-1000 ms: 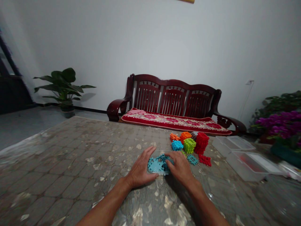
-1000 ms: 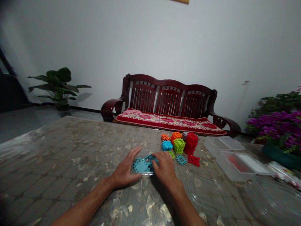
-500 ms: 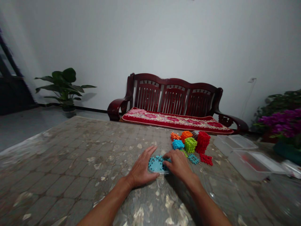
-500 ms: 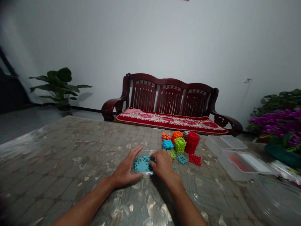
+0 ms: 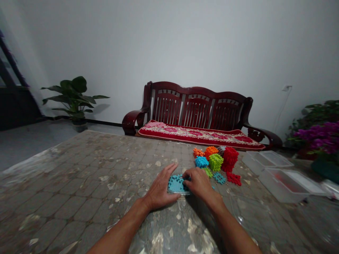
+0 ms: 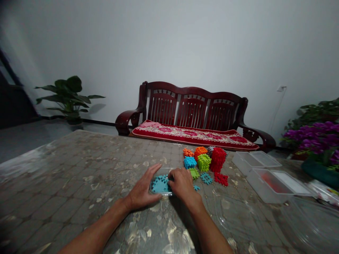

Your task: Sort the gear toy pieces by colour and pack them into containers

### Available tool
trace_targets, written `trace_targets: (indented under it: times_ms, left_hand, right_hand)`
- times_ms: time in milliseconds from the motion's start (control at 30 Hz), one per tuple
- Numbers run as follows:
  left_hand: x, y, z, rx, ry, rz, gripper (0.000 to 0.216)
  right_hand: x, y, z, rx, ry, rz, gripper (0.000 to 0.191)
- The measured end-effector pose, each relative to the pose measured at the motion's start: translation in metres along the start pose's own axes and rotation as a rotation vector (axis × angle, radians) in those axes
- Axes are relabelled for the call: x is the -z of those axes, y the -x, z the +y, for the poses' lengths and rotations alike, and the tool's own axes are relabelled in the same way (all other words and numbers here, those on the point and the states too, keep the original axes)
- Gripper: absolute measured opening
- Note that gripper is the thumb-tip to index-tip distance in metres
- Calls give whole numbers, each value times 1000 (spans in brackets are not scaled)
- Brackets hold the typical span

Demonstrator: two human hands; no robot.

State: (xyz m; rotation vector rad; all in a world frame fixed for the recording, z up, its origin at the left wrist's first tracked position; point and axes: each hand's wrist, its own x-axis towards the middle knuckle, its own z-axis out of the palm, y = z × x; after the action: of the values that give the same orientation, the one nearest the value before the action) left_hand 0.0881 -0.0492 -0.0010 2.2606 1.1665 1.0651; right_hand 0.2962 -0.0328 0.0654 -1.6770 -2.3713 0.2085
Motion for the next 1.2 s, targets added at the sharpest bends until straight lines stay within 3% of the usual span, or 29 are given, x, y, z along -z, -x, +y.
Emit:
trace_targets:
  times_ms: [100, 200, 400, 667, 900, 1033, 1133, 1200]
  left_hand:
    - [0, 0, 0, -8, -2, 8, 104]
    - [0, 0, 0, -12, -5, 11, 104]
    - [0, -1, -1, -11, -4, 16, 105]
    - [2, 0, -1, 1, -13, 40, 101]
    - [3, -1, 0, 0, -23, 57, 101]
    - [3, -1, -2, 0, -28, 63, 101]
    - [3, -1, -2, 0, -29, 64, 101]
    - [3, -2, -2, 2, -26, 61, 101]
  right_hand:
    - [1, 2, 2, -7, -61, 43, 22]
    - [1, 6, 10, 5, -162, 169, 23]
    - [2, 24, 43, -67, -404, 354, 29]
    - [4, 56, 80, -292, -194, 96, 27]
    - [-5, 63, 73, -229, 20, 8, 38]
    - [-3, 63, 65, -292, 66, -89, 35]
    - [-1, 64, 66, -311, 29, -82, 32]
    - [-1, 64, 70, -248, -16, -16, 32]
